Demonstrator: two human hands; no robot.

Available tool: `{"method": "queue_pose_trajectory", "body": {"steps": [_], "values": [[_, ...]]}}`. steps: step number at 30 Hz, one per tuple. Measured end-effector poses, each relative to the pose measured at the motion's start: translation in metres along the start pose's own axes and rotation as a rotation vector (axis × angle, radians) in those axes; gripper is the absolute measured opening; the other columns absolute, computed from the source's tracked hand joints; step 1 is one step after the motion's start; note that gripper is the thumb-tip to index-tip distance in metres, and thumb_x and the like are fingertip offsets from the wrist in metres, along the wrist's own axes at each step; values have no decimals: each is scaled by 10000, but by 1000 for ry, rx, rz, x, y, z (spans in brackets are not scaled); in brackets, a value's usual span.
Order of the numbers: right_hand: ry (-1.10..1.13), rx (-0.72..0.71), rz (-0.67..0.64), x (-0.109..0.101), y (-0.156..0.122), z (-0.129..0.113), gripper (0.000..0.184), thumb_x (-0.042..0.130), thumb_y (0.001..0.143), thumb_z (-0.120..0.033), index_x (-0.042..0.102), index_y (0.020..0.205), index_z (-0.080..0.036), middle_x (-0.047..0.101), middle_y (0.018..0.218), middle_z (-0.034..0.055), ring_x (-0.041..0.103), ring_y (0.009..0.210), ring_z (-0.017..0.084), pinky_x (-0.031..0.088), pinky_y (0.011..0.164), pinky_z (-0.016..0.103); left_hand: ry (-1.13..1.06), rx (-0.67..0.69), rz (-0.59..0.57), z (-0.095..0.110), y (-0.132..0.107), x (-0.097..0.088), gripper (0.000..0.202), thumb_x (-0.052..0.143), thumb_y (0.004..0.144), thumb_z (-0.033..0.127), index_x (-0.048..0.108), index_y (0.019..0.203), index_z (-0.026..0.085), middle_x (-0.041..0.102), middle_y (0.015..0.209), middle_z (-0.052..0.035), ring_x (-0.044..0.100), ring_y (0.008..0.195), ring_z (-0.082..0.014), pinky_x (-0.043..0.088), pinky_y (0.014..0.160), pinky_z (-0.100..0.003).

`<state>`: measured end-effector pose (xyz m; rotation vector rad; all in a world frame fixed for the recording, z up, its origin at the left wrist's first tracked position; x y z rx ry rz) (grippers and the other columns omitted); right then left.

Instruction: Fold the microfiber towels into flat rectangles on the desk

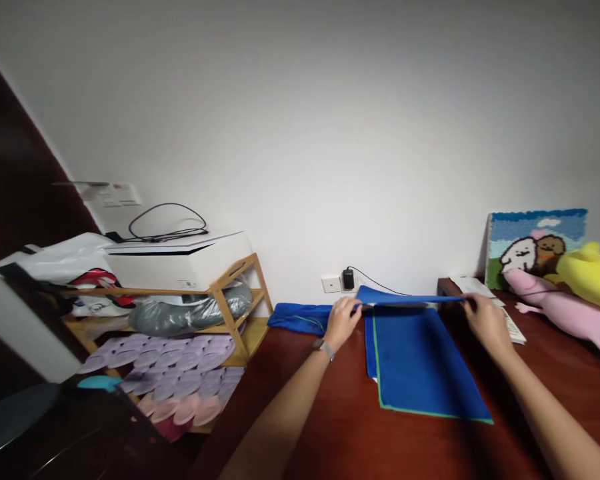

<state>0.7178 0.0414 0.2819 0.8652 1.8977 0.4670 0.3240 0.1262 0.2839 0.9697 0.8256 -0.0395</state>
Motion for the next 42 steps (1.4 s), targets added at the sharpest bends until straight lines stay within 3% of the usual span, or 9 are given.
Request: {"method": "queue_pose_trajectory", "body": {"steps": [6, 11, 19, 24, 27, 32, 37, 39, 42], "values": [[-72, 211, -182, 96, -116, 97, 409, 381, 841, -434, 702, 999, -238, 774, 1076, 182, 753, 979, 370, 593, 813, 494, 68, 46, -164, -5, -103, 104, 157, 595, 1003, 188, 742, 988, 245, 726, 953, -36, 660, 906, -209, 517, 821, -354], [-40, 247, -298, 140, -192, 136, 424, 360, 834, -470, 701, 965, -256, 774, 1124, 190, 759, 1004, 384, 610, 845, 511, 94, 20, -234, -14, -167, 147, 152, 620, 976, 145, 732, 971, 248, 728, 941, -28, 673, 885, -207, 515, 806, -350], [-216, 147, -415, 131, -198, 119, 541, 287, 909, -392, 732, 1128, -177, 753, 1241, 203, 726, 1111, 375, 572, 970, 505, 65, -40, -289, -14, -181, 149, 276, 546, 987, 144, 722, 1149, 282, 760, 1114, -54, 699, 1028, -252, 568, 900, -421], [-372, 111, -415, 128, -200, 103, 452, 415, 779, -275, 770, 1058, -254, 779, 1160, 190, 710, 1136, 410, 586, 899, 569, 20, -10, -354, -25, -215, 99, 442, 602, 943, 215, 668, 1360, 344, 718, 1390, -21, 684, 1232, -260, 573, 1067, -422], [-423, 1, -340, 132, -201, 60, 464, 417, 812, -289, 764, 1113, -223, 726, 1287, 213, 678, 1154, 445, 578, 854, 604, 114, -97, -350, -81, -248, 33, 367, 553, 962, 224, 725, 1278, 295, 743, 1343, -49, 678, 1248, -274, 550, 1108, -475], [-155, -249, -431, 195, -212, -86, 399, 413, 925, -318, 770, 1086, -237, 722, 1252, 167, 689, 1079, 346, 559, 948, 484, 339, -313, -290, -183, -294, -74, 351, 493, 968, 193, 753, 1199, 246, 764, 1258, -88, 703, 1180, -289, 579, 1048, -519], [52, -254, -659, 291, -202, -225, 392, 401, 971, -253, 756, 1137, -256, 712, 1269, 119, 657, 1193, 273, 521, 1033, 376, 299, -366, -252, -200, -305, -92, 383, 500, 955, 148, 728, 1240, 264, 746, 1291, -60, 682, 1195, -272, 561, 1062, -507], [28, -263, -687, 321, -185, -257, 427, 416, 976, -230, 703, 1292, -215, 642, 1421, 139, 597, 1307, 277, 466, 1113, 385, 288, -386, -252, -199, -307, -89, 384, 513, 946, 137, 727, 1237, 269, 744, 1289, -58, 675, 1195, -274, 553, 1063, -513], [-54, -220, -758, 358, -162, -275, 501, 503, 950, -227, 597, 1441, -198, 555, 1534, 168, 553, 1367, 314, 443, 1122, 438, 262, -403, -256, -199, -310, -87, 397, 528, 934, 126, 720, 1247, 276, 738, 1295, -58, 662, 1201, -271, 543, 1065, -506]]}}
Point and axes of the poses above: each hand's wrist, its own y-axis towards the middle knuckle, its own x-axis out of the palm, z = x × y, the point moved 9 cm from there along y, towards the middle knuckle
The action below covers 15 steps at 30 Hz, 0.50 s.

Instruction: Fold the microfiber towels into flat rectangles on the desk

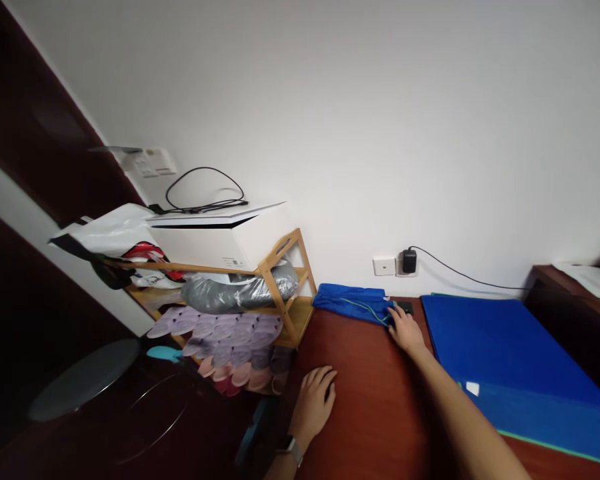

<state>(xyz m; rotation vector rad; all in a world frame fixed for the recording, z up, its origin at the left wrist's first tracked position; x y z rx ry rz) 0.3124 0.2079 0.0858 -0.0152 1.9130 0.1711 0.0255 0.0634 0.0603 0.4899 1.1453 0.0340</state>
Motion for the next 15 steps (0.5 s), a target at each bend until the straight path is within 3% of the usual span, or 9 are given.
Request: {"method": "queue_pose_trajectory", "body": {"steps": [4, 7, 9, 11, 15], "values": [[-2, 42, -119, 17, 15, -8, 325, 575, 906, -213, 706, 1202, -182, 719, 1239, 183, 673, 1168, 304, 493, 974, 407, -25, -4, -3, -2, -2, -1, 409, 526, 939, 121, 712, 1267, 278, 729, 1309, -67, 643, 1213, -272, 524, 1075, -498], [47, 12, -151, 22, -4, -28, 220, 585, 897, -222, 694, 1083, -180, 744, 1103, 161, 704, 1018, 278, 501, 859, 370, -37, -4, 6, -2, -2, -3, 408, 537, 933, 118, 713, 1261, 285, 733, 1300, -67, 640, 1219, -276, 511, 1087, -505], [95, -46, -160, 13, -23, -50, 157, 592, 902, -255, 671, 1027, -202, 750, 1025, 102, 699, 941, 242, 493, 814, 336, -44, -2, 22, -1, -3, -5, 389, 538, 932, 118, 722, 1233, 283, 744, 1276, -66, 653, 1204, -275, 512, 1084, -506], [203, -127, -123, -13, -38, -76, 113, 577, 924, -315, 638, 949, -223, 731, 933, 35, 676, 869, 202, 485, 793, 309, -77, 7, 51, 0, -4, -9, 353, 537, 935, 126, 732, 1185, 280, 763, 1213, -65, 677, 1161, -272, 522, 1068, -499], [725, -211, 60, -107, -59, -122, 296, 644, 880, -519, 568, 814, -241, 618, 730, -39, 578, 691, 168, 465, 684, 305, -310, -115, 201, -6, -8, -37, 225, 520, 972, 244, 743, 987, 268, 776, 966, -67, 727, 985, -263, 573, 940, -439]]}}
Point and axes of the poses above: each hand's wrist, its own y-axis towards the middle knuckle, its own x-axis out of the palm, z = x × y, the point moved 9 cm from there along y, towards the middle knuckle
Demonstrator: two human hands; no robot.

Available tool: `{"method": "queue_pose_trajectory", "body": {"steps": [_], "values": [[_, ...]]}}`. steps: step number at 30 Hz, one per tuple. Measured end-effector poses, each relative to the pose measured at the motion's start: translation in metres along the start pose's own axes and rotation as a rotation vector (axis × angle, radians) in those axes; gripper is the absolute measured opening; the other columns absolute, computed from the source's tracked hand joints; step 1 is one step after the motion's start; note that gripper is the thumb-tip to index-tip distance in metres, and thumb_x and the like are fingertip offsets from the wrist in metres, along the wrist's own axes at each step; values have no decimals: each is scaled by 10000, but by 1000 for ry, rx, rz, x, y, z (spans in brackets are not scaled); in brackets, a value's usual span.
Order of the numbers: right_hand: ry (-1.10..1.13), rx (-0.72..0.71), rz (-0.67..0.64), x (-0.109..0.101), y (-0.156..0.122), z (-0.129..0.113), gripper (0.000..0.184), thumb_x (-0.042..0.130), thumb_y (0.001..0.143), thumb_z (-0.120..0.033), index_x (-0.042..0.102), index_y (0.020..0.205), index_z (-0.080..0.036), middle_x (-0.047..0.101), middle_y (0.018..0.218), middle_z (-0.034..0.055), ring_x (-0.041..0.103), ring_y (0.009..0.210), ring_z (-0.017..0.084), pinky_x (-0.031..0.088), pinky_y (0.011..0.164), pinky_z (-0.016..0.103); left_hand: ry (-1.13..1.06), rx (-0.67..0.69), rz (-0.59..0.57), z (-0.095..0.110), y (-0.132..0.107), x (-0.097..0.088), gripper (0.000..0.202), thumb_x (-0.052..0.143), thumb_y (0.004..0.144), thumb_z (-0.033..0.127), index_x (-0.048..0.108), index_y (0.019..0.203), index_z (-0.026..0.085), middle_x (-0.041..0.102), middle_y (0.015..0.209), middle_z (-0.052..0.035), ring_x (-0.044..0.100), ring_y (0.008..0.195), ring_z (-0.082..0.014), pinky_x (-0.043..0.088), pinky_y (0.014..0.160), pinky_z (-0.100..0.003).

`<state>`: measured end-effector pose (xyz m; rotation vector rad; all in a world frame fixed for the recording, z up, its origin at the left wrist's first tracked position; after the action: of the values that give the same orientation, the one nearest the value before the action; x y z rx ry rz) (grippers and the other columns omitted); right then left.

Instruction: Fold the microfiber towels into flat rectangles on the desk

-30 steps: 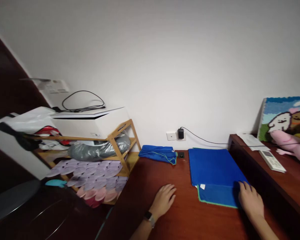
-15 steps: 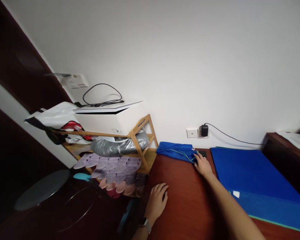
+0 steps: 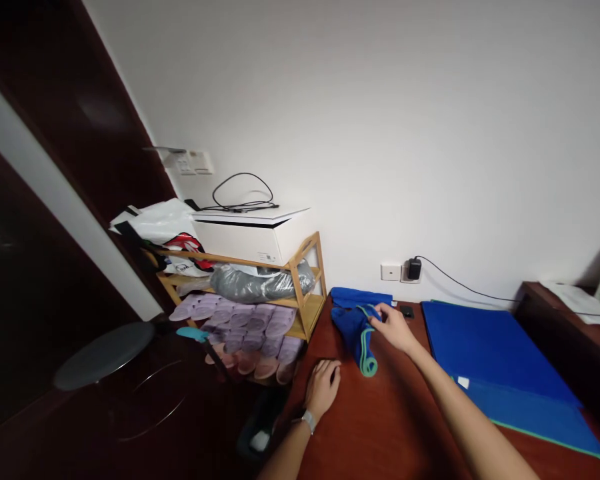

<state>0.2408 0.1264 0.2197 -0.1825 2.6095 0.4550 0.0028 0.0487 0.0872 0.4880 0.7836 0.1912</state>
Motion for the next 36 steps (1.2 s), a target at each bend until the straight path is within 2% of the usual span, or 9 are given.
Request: {"method": "queue_pose_trajectory", "body": {"steps": [3, 5, 11, 15, 20, 23, 26, 33, 36], "values": [[271, 36, -54, -8, -10, -61, 408, 773, 773, -590, 564, 794, -240, 555, 646, -69, 537, 605, 145, 438, 621, 294, -147, -152, 204, 27, 4, -43, 330, 409, 1044, 392, 699, 980, 248, 755, 973, -100, 725, 953, -272, 579, 874, -428], [389, 62, -156, 2, -28, -98, 447, 832, 729, -590, 572, 803, -234, 561, 644, -74, 542, 594, 133, 440, 618, 288, -360, -196, 265, 68, 10, -71, 368, 394, 1057, 493, 659, 998, 245, 740, 994, -93, 714, 951, -256, 574, 872, -406], [689, 109, -165, 6, -109, -178, 522, 916, 662, -593, 583, 850, -239, 523, 661, -97, 552, 613, 113, 487, 633, 282, -899, -73, -45, 222, 22, -130, 482, 692, 878, 686, 505, 828, 245, 614, 751, 24, 648, 732, -165, 547, 719, -288], [695, 133, -196, -15, -157, -206, 520, 897, 685, -631, 609, 814, -218, 600, 727, -52, 592, 701, 131, 531, 693, 310, -912, -30, -197, 268, 1, -160, 516, 773, 807, 679, 500, 804, 240, 624, 777, 28, 660, 749, -161, 539, 703, -278], [647, 114, -117, -52, -195, -221, 521, 890, 685, -643, 625, 792, -207, 637, 736, -39, 610, 686, 136, 532, 722, 329, -917, -9, -365, 306, -16, -169, 419, 790, 803, 589, 587, 819, 223, 635, 747, 27, 637, 706, -145, 510, 685, -265], [680, 118, -25, -77, -211, -226, 500, 900, 687, -608, 599, 768, -218, 631, 710, -49, 593, 676, 133, 511, 711, 308, -913, -61, -249, 307, -9, -181, 363, 784, 794, 526, 583, 788, 224, 543, 659, 63, 531, 601, -100, 402, 562, -207], [711, 155, 87, -112, -231, -222, 491, 917, 674, -573, 578, 731, -221, 621, 684, -45, 586, 668, 134, 490, 673, 283, -952, -131, -60, 284, 3, -208, 331, 803, 753, 480, 610, 814, 218, 593, 721, 44, 553, 629, -97, 377, 540, -188], [707, 201, 631, -273, -305, -151, 364, 877, 711, -436, 583, 816, -251, 523, 647, -68, 492, 602, 119, 476, 595, 280, -1053, -325, 502, 165, 7, -311, 368, 843, 638, 407, 594, 823, 210, 634, 737, 50, 635, 629, -100, 491, 589, -202], [626, 162, 800, -328, -340, -127, 284, 789, 801, -389, 531, 763, -279, 409, 568, -70, 445, 577, 141, 482, 598, 331, -1019, -349, 568, 130, -1, -334, 355, 830, 639, 382, 565, 804, 212, 634, 696, 58, 708, 652, -147, 580, 660, -271]]}}
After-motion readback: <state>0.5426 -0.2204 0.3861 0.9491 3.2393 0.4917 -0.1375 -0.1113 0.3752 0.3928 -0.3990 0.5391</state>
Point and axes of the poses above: each hand's wrist, its own y-axis towards the middle knuckle, its own x-axis out of the palm, z = x × y, the point moved 9 cm from there along y, towards the middle knuckle
